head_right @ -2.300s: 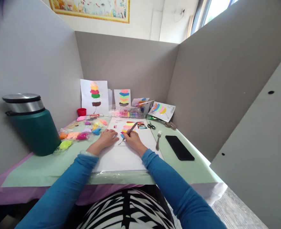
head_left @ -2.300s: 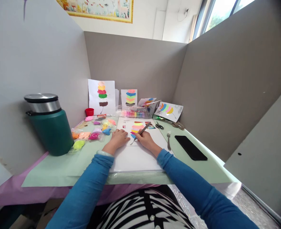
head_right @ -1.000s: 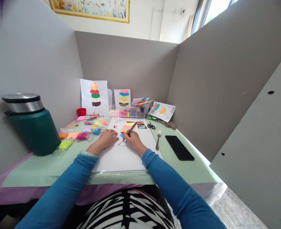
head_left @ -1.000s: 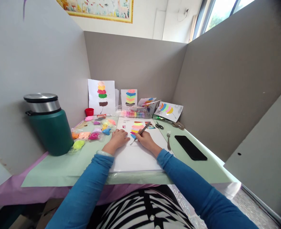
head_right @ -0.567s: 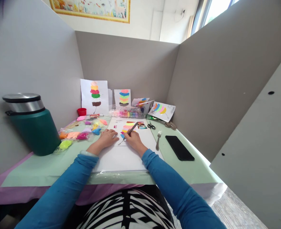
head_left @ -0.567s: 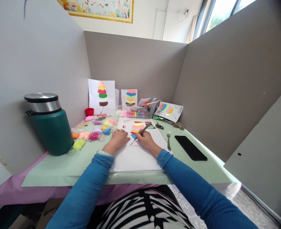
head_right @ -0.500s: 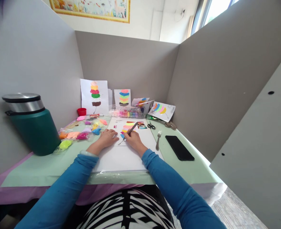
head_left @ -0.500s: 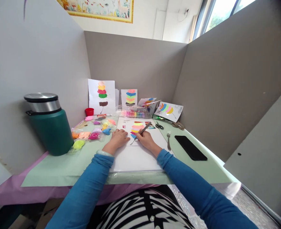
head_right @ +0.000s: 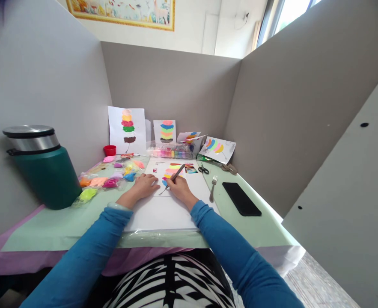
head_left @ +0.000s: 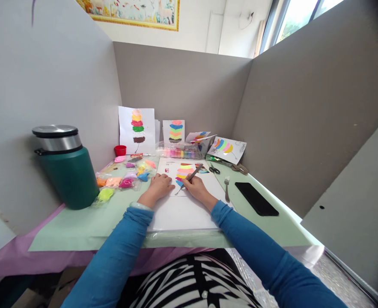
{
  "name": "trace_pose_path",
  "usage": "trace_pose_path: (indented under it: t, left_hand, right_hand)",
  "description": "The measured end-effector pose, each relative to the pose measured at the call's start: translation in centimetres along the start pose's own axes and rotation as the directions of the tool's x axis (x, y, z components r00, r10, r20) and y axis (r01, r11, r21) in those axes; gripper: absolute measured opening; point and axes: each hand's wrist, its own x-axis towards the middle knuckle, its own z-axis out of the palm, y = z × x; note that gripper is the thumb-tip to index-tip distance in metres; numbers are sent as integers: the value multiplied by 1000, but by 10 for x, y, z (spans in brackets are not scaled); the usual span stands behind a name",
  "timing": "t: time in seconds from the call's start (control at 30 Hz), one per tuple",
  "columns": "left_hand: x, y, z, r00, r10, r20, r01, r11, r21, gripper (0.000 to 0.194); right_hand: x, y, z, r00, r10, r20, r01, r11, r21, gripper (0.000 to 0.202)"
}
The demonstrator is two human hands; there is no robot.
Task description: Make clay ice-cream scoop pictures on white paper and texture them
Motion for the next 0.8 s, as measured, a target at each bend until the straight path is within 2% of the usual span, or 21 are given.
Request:
trace_pose_path:
  t: [0.8]
  left_hand:
    - [0,1,-2,1000,-8,14,8,1000,7,39]
  right_hand:
    - [1,1,0,1000,-1,-15,1,1000,-6,24]
